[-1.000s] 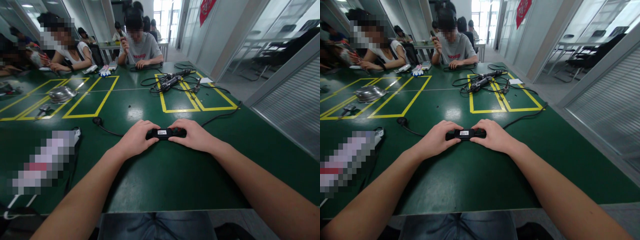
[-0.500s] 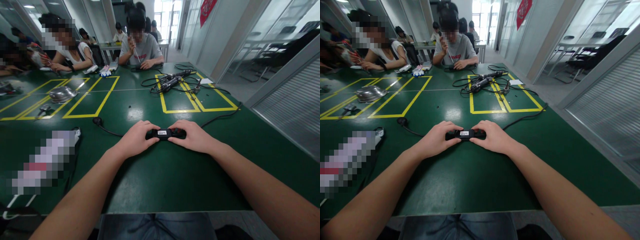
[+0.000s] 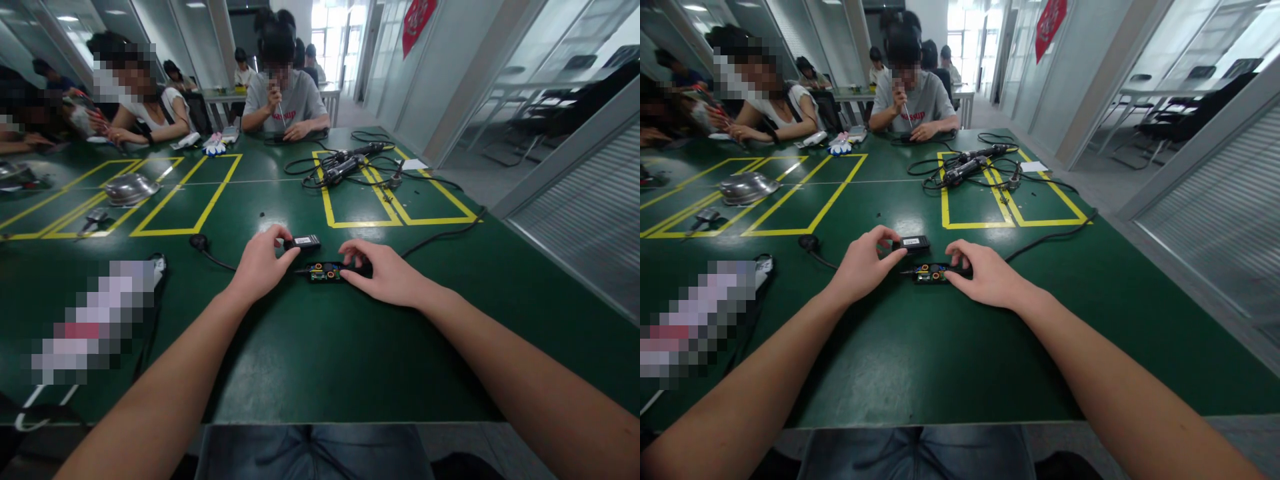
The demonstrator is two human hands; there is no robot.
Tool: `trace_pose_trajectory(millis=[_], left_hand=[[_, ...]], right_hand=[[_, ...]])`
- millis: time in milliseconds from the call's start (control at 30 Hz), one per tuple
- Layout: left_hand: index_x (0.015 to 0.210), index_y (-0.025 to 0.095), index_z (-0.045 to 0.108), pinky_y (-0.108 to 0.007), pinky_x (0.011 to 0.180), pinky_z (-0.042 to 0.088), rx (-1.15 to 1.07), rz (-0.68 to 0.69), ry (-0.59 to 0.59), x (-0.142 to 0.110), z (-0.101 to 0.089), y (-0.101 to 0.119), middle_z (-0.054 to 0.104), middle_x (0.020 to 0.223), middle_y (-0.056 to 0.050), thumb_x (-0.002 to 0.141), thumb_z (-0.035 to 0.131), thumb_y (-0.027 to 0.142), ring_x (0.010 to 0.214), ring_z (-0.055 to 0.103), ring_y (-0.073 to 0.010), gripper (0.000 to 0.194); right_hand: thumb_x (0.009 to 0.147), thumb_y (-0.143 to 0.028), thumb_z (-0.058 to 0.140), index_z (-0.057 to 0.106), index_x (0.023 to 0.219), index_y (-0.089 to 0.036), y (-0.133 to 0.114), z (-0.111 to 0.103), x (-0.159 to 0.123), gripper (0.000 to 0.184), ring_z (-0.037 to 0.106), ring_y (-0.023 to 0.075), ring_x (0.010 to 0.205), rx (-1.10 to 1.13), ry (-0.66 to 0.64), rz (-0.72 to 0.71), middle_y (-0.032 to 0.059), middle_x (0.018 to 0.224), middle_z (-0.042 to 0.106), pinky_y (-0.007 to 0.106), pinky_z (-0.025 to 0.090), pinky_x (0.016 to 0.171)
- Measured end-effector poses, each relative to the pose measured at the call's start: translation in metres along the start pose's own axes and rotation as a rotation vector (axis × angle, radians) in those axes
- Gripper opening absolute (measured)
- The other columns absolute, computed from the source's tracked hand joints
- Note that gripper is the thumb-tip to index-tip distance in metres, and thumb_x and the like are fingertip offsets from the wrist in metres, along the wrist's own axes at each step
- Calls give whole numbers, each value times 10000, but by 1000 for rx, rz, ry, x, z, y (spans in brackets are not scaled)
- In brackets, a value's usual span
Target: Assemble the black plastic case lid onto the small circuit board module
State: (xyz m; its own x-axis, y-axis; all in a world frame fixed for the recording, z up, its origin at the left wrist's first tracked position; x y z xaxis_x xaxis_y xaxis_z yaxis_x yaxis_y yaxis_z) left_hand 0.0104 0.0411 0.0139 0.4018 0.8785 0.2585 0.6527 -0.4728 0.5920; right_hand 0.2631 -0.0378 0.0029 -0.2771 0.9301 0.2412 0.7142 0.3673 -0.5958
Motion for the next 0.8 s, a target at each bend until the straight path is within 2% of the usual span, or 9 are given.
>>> trace_pose_trajectory(millis=[133,267,333,367,400,467,633,800], left_hand=[[1075,210,753,-535,1034,595,189,-2,-98,-1,2,-2,803,1093,-109,994,761,242,1125,719,-334,88],[1039,204,780,-551,1125,554,224,190,-50,-6,-3,10,776,1274,-137,1027,703,259,1237,680,-342,95],[1047,203,784,-501,1036,577,205,247,-105,-10,-4,16,770,1171,-122,1031,695,293,1135,704,-314,127],[1052,210,778,-467,957,584,192,264,-190,-11,-3,18,770,1098,-100,1026,700,309,1035,715,-289,128],[1055,217,768,-433,876,574,183,262,-263,-13,-2,19,768,1044,-81,1022,702,313,949,715,-267,122],[1059,220,742,-397,786,533,175,248,-325,-15,-1,20,767,984,-60,1012,710,310,872,704,-249,106],[1026,227,702,-361,747,509,86,215,-358,-15,3,19,774,913,-29,1030,702,292,802,704,-219,65],[994,230,738,-361,769,537,76,233,-341,-14,3,21,788,903,-30,1026,704,291,783,713,-216,77]], right_hand=[[973,-233,721,722,1019,-235,-1,-2,0,46,674,222,812,-28,-25,-35,56,962,793,362,553,771],[975,-229,725,751,987,-232,-2,-3,0,28,678,212,794,-35,-31,-40,40,920,784,346,535,764],[980,-243,734,760,985,-232,-2,-2,1,29,678,209,787,-38,-32,-34,37,909,783,340,528,754],[979,-246,737,760,980,-232,-2,-2,1,27,674,208,780,-40,-30,-27,35,901,782,339,525,748],[977,-250,741,759,974,-233,-2,-2,1,25,670,206,771,-43,-27,-21,33,891,781,338,521,742],[974,-259,746,758,970,-235,-3,-1,1,27,662,204,756,-48,-22,-8,30,878,778,339,515,733],[973,-305,763,774,968,-244,-2,-1,1,62,665,209,752,-31,-12,19,33,883,781,340,524,715],[967,-335,788,799,972,-245,1,1,2,91,691,224,786,-42,9,21,44,907,802,351,554,737]])
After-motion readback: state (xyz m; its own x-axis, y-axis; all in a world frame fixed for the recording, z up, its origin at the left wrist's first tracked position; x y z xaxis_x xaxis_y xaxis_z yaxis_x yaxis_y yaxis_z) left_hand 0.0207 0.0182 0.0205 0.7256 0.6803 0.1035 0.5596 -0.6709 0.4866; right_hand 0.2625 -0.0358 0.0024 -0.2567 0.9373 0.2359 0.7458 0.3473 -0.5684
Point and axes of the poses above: each hand's wrist, its own x-axis towards the middle knuckle, its own z-axis out of the palm, y = z × x, the point moved 3 cm from there along x, towards the middle knuckle
